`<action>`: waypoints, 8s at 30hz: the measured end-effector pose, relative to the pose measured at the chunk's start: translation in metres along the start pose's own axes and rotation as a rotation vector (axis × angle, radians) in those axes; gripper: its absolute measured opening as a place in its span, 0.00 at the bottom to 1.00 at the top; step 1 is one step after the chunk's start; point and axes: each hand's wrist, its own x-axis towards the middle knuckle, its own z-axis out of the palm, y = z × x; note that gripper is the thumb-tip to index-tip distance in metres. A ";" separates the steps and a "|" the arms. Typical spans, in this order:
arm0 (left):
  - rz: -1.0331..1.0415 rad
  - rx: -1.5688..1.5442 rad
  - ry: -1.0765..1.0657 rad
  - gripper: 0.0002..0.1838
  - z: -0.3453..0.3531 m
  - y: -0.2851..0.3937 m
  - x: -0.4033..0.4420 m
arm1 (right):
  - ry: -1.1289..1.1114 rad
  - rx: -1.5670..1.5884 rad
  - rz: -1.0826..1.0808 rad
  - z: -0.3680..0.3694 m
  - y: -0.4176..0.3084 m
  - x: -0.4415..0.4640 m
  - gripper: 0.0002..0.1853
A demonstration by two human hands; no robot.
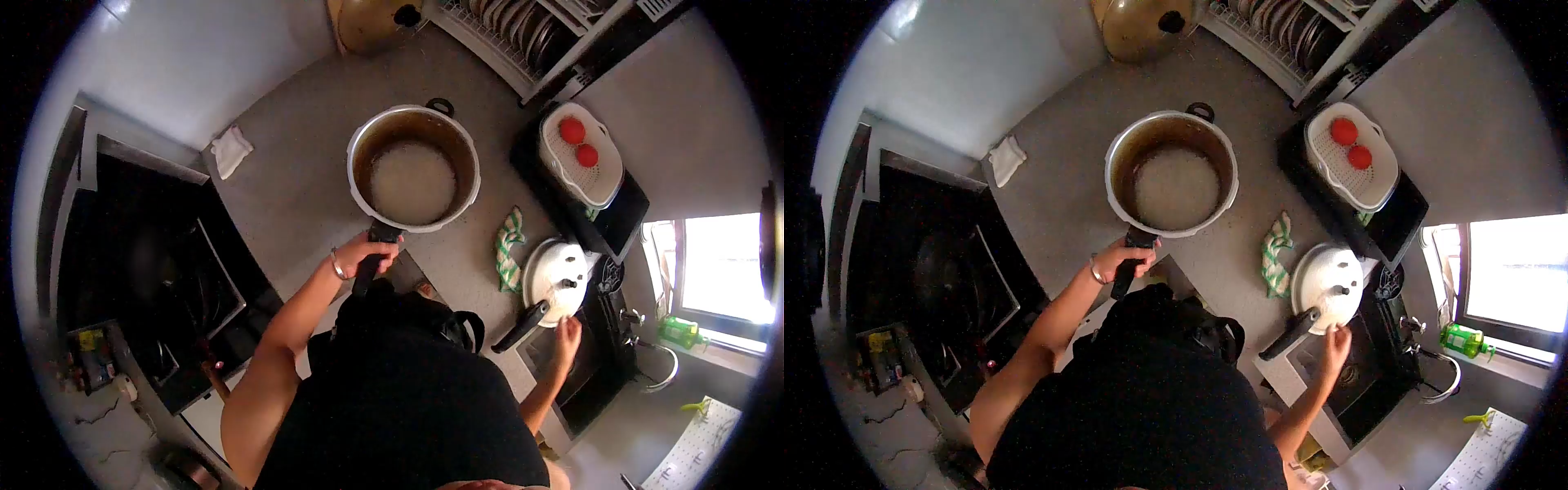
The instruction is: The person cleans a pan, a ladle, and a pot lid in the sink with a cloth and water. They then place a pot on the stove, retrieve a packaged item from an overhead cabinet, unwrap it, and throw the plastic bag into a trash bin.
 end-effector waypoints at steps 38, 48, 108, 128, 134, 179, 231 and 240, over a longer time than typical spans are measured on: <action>0.453 0.303 0.315 0.11 0.195 -0.196 -0.262 | -0.353 0.195 -0.021 -0.031 -0.065 -0.167 0.16; 0.695 0.303 0.330 0.12 0.281 -0.356 -0.512 | -0.634 0.222 -0.330 -0.083 -0.127 -0.266 0.15; 0.998 0.093 0.537 0.31 -0.227 -0.228 -0.799 | -1.297 -0.364 -0.527 0.425 -0.322 -0.839 0.16; 0.925 -0.314 0.349 0.30 -0.215 -0.231 -0.804 | -1.436 -0.234 -0.807 0.427 -0.274 -0.873 0.21; 0.882 -0.556 0.407 0.39 -0.192 -0.221 -0.803 | -1.468 -0.575 -1.107 0.417 -0.298 -0.904 0.29; 0.872 0.263 0.652 0.10 -0.230 -0.220 -0.811 | -1.000 0.141 -0.167 0.324 -0.360 -0.817 0.12; -0.505 0.341 -0.494 0.35 0.307 -0.338 -0.002 | 0.294 -0.395 -0.310 -0.182 -0.075 -0.169 0.08; -0.364 0.512 -0.625 0.16 0.311 -0.363 0.043 | -0.582 -0.584 -0.410 -0.007 -0.092 -0.079 0.10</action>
